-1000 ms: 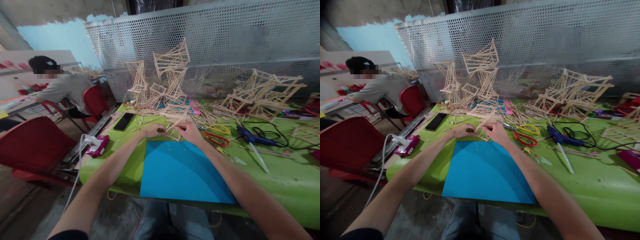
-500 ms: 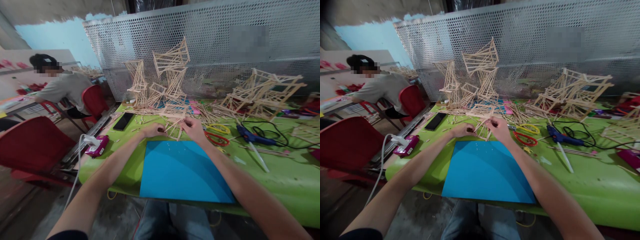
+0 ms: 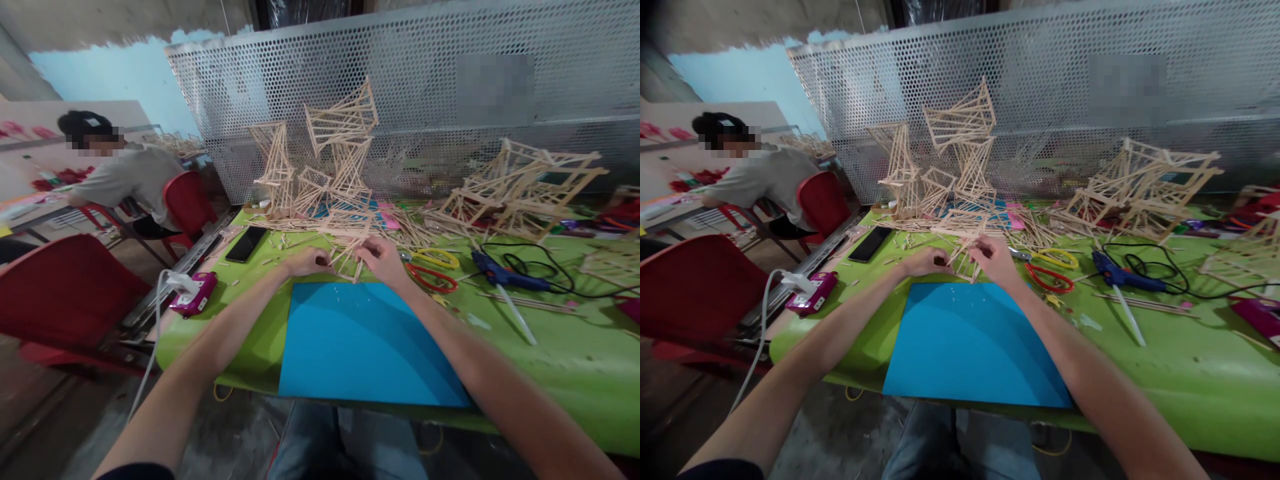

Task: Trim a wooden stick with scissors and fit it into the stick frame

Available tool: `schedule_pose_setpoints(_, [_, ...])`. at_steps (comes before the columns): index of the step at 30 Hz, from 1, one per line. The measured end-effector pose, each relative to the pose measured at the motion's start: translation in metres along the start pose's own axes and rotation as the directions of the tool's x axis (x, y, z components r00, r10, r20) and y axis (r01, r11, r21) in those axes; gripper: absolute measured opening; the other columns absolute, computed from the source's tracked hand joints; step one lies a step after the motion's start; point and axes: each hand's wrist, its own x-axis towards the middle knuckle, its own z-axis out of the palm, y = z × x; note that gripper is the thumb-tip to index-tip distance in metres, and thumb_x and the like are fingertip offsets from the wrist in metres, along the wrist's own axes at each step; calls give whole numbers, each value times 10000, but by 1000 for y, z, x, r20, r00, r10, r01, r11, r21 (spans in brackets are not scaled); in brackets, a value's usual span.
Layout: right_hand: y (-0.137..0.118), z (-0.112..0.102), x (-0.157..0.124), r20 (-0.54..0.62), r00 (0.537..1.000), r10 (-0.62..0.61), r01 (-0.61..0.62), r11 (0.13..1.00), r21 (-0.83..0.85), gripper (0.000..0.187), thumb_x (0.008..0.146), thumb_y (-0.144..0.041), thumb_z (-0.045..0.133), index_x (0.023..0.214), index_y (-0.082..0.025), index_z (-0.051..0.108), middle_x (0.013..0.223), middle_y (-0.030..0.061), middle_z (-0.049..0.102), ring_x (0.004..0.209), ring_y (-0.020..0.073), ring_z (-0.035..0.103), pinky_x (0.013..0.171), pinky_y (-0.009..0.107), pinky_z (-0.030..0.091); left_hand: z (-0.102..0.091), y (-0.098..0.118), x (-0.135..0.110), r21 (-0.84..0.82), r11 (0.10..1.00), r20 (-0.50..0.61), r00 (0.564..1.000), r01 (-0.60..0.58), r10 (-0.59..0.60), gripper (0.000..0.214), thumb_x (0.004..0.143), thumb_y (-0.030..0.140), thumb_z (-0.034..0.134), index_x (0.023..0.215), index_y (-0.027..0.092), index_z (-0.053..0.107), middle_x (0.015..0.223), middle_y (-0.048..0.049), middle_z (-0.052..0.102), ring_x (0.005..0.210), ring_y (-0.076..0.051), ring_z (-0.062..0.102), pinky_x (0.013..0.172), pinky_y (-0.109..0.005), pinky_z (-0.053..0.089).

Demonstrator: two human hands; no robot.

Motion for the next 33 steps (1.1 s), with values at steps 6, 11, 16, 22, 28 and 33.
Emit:
schedule_pose_setpoints(6, [0, 1, 0, -10, 1000, 7, -7, 1000, 6, 225, 894, -411, 661, 845, -193, 678, 646, 9, 644, 530, 120, 519, 476, 255, 374, -1, 2, -1, 12, 1000, 9, 1000, -6, 6, 389, 856, 544, 765, 861, 156, 727, 817, -11, 701, 713, -131, 590, 661, -250, 416])
schedule_pose_setpoints(11, [-3, 2, -2, -9, 1000, -12, 12, 999, 29, 235, 924, -416, 638, 838, -197, 648, 662, 5, 645, 515, 109, 492, 475, 259, 355, -2, -2, -1, -10, 998, 4, 998, -56, 56, 395, 854, 558, 756, 878, 165, 721, 889, -26, 703, 778, -143, 620, 712, -250, 451])
schedule_pose_setpoints(16, [-5, 3, -3, -41, 999, -8, 9, 1000, 8, 239, 922, -434, 653, 864, -202, 634, 655, 1, 635, 538, 123, 524, 509, 269, 387, -1, -5, 0, -14, 999, 13, 999, -35, 36, 411, 843, 578, 752, 872, 170, 713, 923, -34, 708, 785, -145, 620, 706, -250, 455])
schedule_pose_setpoints(22, [-7, 5, -3, -37, 999, 1, 2, 997, 76, 293, 940, -511, 630, 895, -225, 579, 653, -7, 630, 485, 113, 472, 471, 271, 350, 1, -7, 1, -14, 1000, 5, 1000, -26, 26, 394, 833, 556, 760, 836, 170, 681, 857, -14, 681, 745, -135, 592, 681, -247, 439])
schedule_pose_setpoints(28, [0, 4, 0, -77, 997, -9, 13, 999, 46, 350, 940, -566, 633, 885, -221, 617, 672, 5, 646, 496, 112, 471, 467, 265, 362, 1, -5, 1, -10, 1000, 13, 1000, -17, 17, 403, 824, 567, 764, 849, 175, 675, 821, 2, 660, 719, -128, 574, 658, -241, 422])
schedule_pose_setpoints(33, [-1, 3, 0, -52, 998, -31, 35, 996, 83, 339, 938, -543, 641, 865, -212, 644, 790, 40, 713, 528, 116, 490, 475, 272, 389, 2, -6, 1, -38, 999, 9, 1000, 17, -16, 421, 811, 584, 778, 863, 174, 696, 820, 3, 673, 722, -130, 577, 658, -243, 420])
